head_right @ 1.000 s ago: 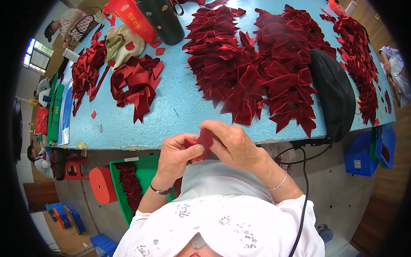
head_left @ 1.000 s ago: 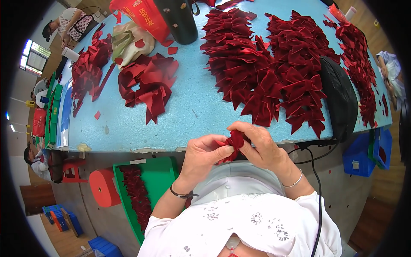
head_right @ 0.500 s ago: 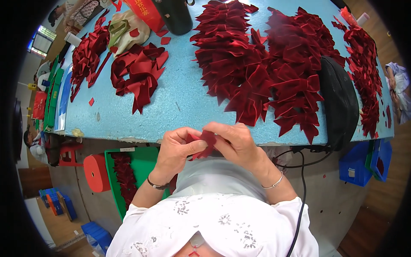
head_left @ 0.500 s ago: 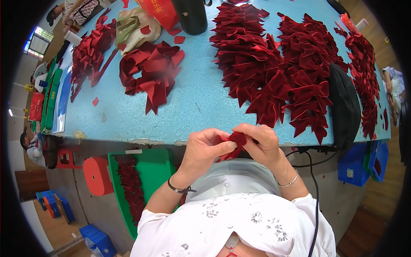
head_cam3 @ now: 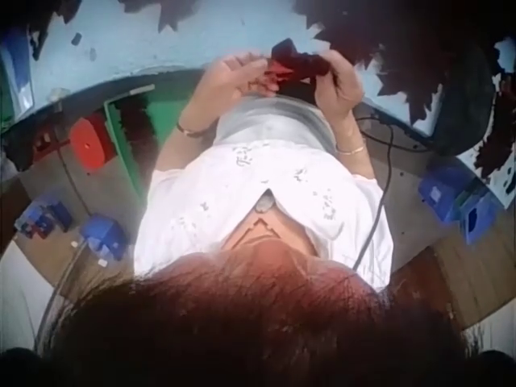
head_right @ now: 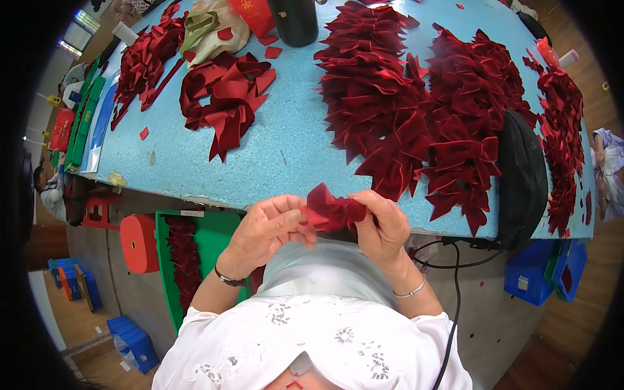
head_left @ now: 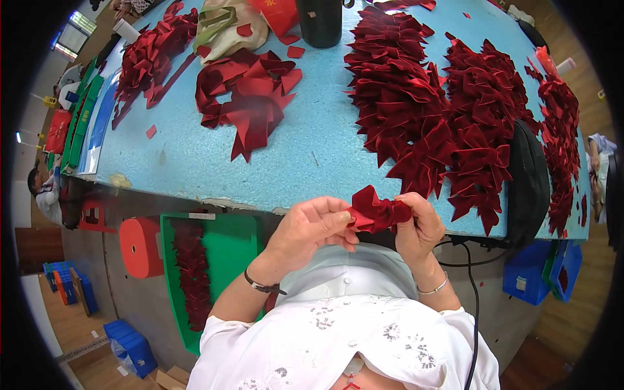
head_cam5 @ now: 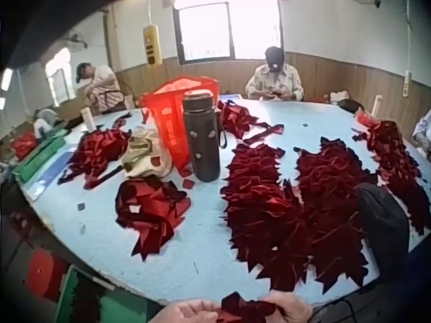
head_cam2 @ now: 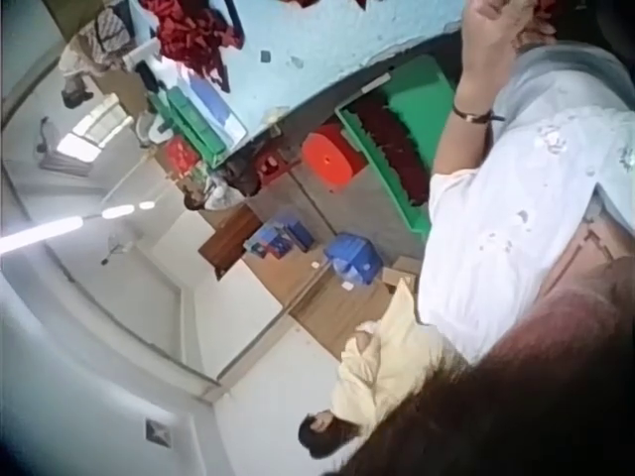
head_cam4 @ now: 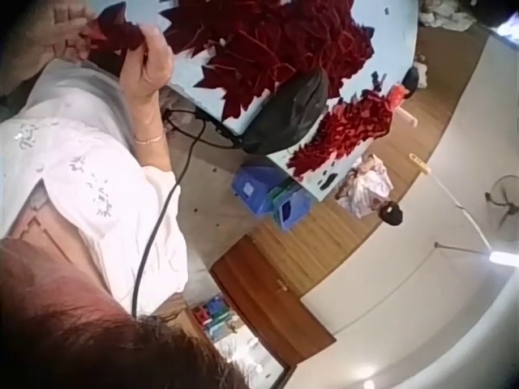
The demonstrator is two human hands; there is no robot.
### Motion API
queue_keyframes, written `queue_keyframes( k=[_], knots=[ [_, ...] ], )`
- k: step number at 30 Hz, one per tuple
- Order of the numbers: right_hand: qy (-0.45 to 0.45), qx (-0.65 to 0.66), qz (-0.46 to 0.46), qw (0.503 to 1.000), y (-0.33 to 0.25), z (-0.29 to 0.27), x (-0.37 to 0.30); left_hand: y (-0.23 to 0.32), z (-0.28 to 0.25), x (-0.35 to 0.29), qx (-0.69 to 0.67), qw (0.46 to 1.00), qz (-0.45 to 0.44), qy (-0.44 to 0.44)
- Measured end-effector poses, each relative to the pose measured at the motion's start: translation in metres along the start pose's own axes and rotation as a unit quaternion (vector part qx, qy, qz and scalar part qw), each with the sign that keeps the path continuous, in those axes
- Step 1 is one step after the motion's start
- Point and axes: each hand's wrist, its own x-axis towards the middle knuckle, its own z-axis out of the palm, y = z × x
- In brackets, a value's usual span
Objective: Folding and assembling red ribbon bows by hand.
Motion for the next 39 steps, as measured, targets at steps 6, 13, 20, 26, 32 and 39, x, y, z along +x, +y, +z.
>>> queue_keyframes(
  k=[6,13,20,26,32,39],
  knots=[
    [0.0,-0.02,-0.054,0.998,-0.004,0.004,0.003,-0.006,0.013,0.002,0.112,0.988,0.088,0.052],
    [0.004,0.059,0.032,0.998,-0.009,0.006,-0.004,-0.013,0.013,0.003,0.261,0.938,0.202,0.107],
    [0.022,0.132,0.116,0.984,-0.014,0.013,-0.005,-0.022,0.013,0.002,0.49,0.721,0.456,0.181],
    [0.046,0.147,0.124,0.98,-0.013,0.015,-0.005,-0.015,0.012,0.002,0.559,0.584,0.582,0.087],
    [0.067,0.17,0.125,0.975,-0.013,0.017,-0.004,-0.011,0.009,-0.001,0.644,0.454,0.615,0.033],
    [0.055,0.085,0.051,0.994,-0.015,0.005,-0.005,-0.007,0.018,-0.002,0.42,0.822,0.38,0.064]
  ],
)
